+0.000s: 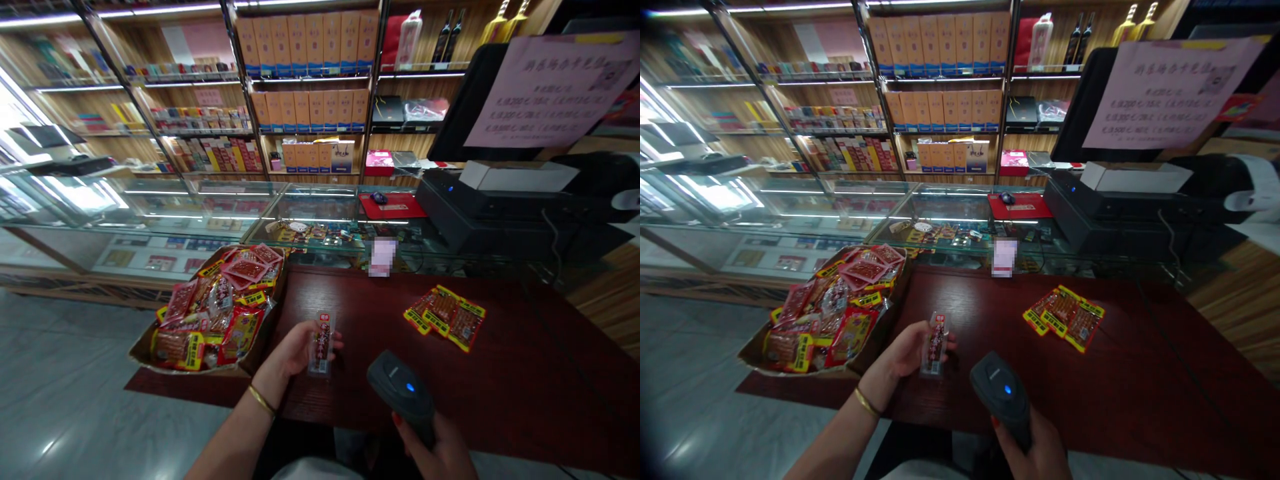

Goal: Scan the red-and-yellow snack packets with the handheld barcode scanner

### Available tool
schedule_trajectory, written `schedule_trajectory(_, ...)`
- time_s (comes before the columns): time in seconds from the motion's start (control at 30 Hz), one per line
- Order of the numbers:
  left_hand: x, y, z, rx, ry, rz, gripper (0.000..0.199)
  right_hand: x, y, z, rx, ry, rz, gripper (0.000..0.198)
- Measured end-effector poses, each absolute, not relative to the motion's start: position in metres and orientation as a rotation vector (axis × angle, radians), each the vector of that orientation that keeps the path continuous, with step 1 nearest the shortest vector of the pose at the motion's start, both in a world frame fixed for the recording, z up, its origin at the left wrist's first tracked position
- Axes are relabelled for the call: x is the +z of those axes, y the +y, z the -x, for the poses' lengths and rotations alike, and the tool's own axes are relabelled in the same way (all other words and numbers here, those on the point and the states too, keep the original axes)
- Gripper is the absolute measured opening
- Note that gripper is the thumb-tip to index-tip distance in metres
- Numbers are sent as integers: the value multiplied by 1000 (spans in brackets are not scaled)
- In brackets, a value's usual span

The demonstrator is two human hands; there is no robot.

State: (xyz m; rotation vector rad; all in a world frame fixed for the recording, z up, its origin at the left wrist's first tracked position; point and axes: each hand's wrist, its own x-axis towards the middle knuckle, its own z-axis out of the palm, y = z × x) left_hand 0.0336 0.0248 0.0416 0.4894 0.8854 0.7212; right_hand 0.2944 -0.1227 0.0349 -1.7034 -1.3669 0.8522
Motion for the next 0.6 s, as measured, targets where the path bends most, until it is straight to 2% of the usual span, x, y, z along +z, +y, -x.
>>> schedule_trajectory(0.07, 39, 25, -35, 765, 885, -494, 20, 32, -123, -297, 898, -1412, 1683, 52)
schedule_trajectory(0.2, 37, 27, -37, 882, 907, -510, 31, 29, -123, -298, 959, -1505, 1634, 38)
schedule_trajectory(0.37, 36, 26, -38, 892, 985, -551, 45, 34, -123, -291, 998, -1557, 1591, 40)
schedule_trajectory(0.6, 32, 30, -36, 819, 1046, -588, 46, 28, -127, -298, 1068, -1637, 1593, 43)
